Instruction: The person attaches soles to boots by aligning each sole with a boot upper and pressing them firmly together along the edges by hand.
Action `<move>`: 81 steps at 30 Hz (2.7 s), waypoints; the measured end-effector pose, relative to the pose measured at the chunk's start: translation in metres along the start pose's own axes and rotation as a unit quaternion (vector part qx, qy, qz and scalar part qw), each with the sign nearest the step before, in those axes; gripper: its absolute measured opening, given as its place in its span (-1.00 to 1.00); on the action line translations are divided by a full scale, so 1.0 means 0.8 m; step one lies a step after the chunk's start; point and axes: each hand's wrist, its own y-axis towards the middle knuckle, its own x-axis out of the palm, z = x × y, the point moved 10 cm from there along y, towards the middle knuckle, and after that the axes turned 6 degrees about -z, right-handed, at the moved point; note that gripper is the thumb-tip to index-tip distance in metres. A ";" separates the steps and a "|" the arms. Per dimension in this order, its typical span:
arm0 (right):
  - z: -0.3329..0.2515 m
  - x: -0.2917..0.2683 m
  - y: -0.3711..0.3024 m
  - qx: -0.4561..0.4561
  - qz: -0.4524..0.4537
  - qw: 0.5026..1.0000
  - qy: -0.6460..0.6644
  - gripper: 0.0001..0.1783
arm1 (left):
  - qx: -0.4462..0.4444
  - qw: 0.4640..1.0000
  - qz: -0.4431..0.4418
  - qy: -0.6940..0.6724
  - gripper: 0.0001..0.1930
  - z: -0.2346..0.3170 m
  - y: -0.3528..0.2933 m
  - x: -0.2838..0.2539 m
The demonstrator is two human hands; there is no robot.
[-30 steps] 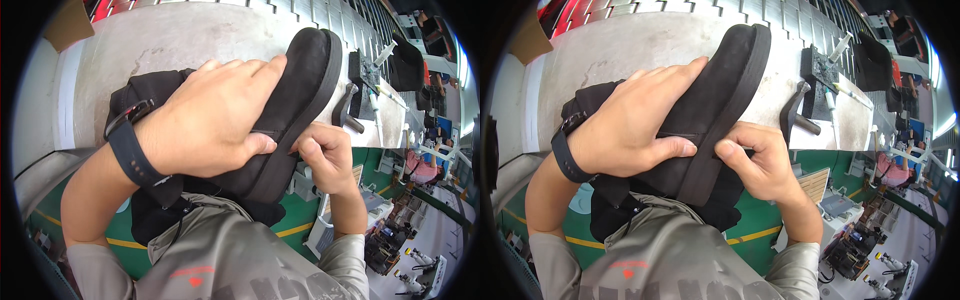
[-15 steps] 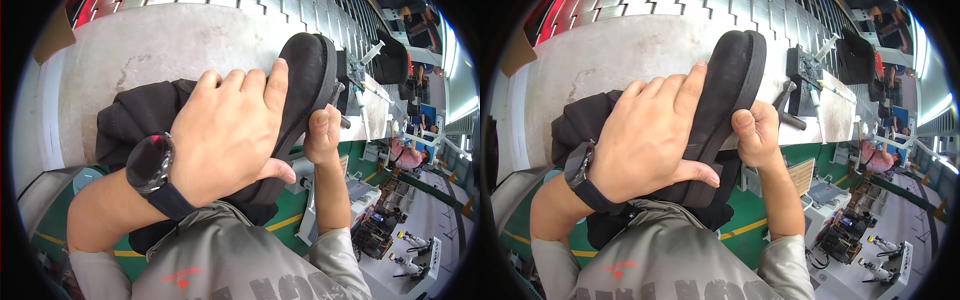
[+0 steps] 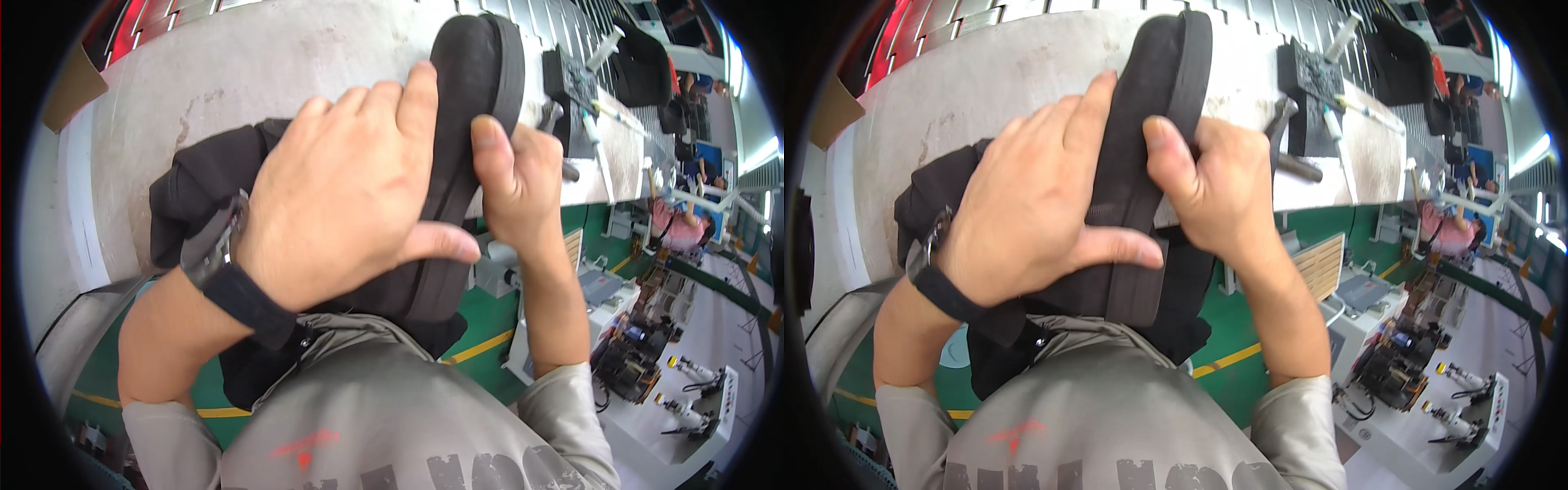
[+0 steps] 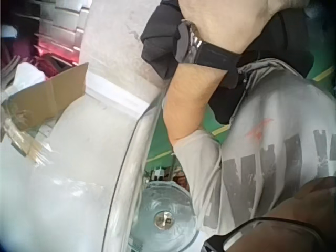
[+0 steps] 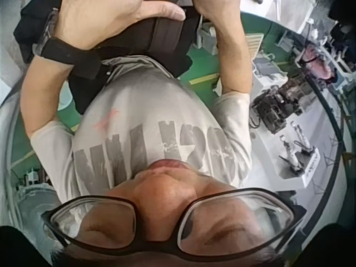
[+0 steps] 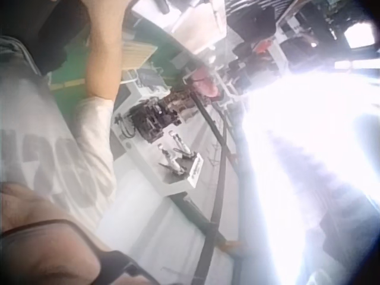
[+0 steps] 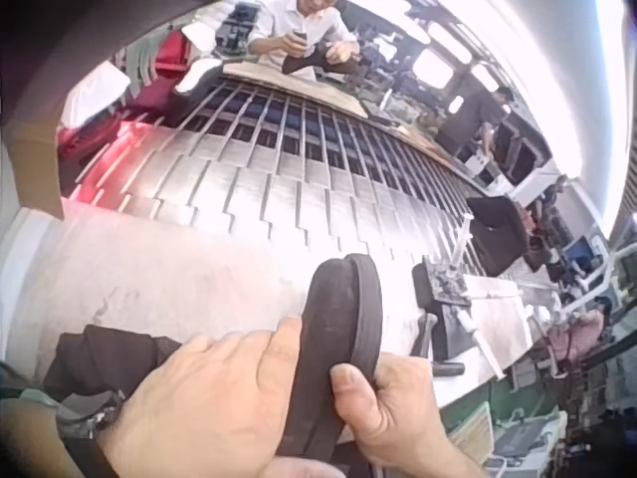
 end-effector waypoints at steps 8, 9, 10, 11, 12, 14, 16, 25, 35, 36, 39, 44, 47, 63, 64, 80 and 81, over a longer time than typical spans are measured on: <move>0.001 0.046 -0.133 0.062 -0.102 0.957 0.264 -0.19 | 0.061 0.995 -0.082 0.021 0.25 0.007 -0.017 -0.017; -0.012 0.048 -0.137 0.037 -0.105 0.962 0.251 -0.18 | 0.047 0.995 -0.092 0.018 0.29 0.001 -0.018 -0.018; -0.024 0.051 -0.139 0.014 -0.108 0.965 0.238 -0.17 | 0.046 0.994 -0.094 0.017 0.29 -0.001 -0.020 -0.017; -0.029 0.053 -0.141 0.015 -0.108 0.965 0.238 -0.17 | 0.044 0.995 -0.090 0.016 0.30 -0.004 -0.021 -0.016; -0.032 0.052 -0.138 0.021 -0.099 0.967 0.235 -0.17 | 0.041 0.995 -0.085 0.017 0.31 -0.008 -0.022 -0.017; -0.035 0.057 -0.135 0.026 -0.092 0.968 0.231 -0.17 | 0.037 0.996 -0.084 0.020 0.31 -0.014 -0.025 -0.015; -0.029 0.060 -0.136 0.047 -0.074 0.964 0.252 -0.20 | 0.036 0.996 -0.083 0.017 0.31 -0.017 -0.023 -0.010; -0.054 0.032 -0.104 0.109 -0.239 0.961 -0.083 -0.29 | 0.050 0.995 -0.091 0.004 0.32 -0.011 -0.017 -0.008; 0.037 -0.034 0.042 0.036 0.143 0.876 0.460 -0.22 | -0.048 0.985 -0.157 -0.048 0.31 0.000 0.047 -0.001; 0.040 -0.036 0.065 0.008 0.146 0.855 0.497 -0.18 | -0.046 0.986 -0.155 -0.043 0.31 0.005 0.050 0.003; 0.027 -0.007 0.131 -0.047 0.013 0.759 0.649 -0.15 | -0.054 0.993 -0.101 0.007 0.27 0.009 0.047 0.003; 0.011 0.006 0.152 0.053 -0.043 0.861 0.504 -0.42 | -0.069 0.991 -0.112 -0.026 0.24 -0.005 0.046 0.011; -0.007 0.007 0.165 0.031 -0.094 0.920 0.379 -0.53 | -0.103 0.983 -0.144 -0.051 0.21 -0.016 0.045 0.012; 0.059 0.028 0.130 0.162 0.031 0.827 0.538 -0.39 | 0.120 0.969 0.172 0.131 -0.25 0.047 -0.144 0.012; 0.068 0.029 0.111 0.162 0.030 0.826 0.540 -0.39 | 0.155 0.967 0.177 0.095 -0.24 0.049 -0.156 -0.001; 0.071 -0.021 -0.014 0.062 0.196 0.852 0.481 -0.59 | -0.066 0.996 -0.033 0.039 -0.33 -0.080 0.100 -0.016; 0.069 -0.014 0.013 0.068 0.190 0.838 0.506 -0.50 | -0.067 0.997 -0.034 0.033 -0.33 -0.078 0.099 -0.015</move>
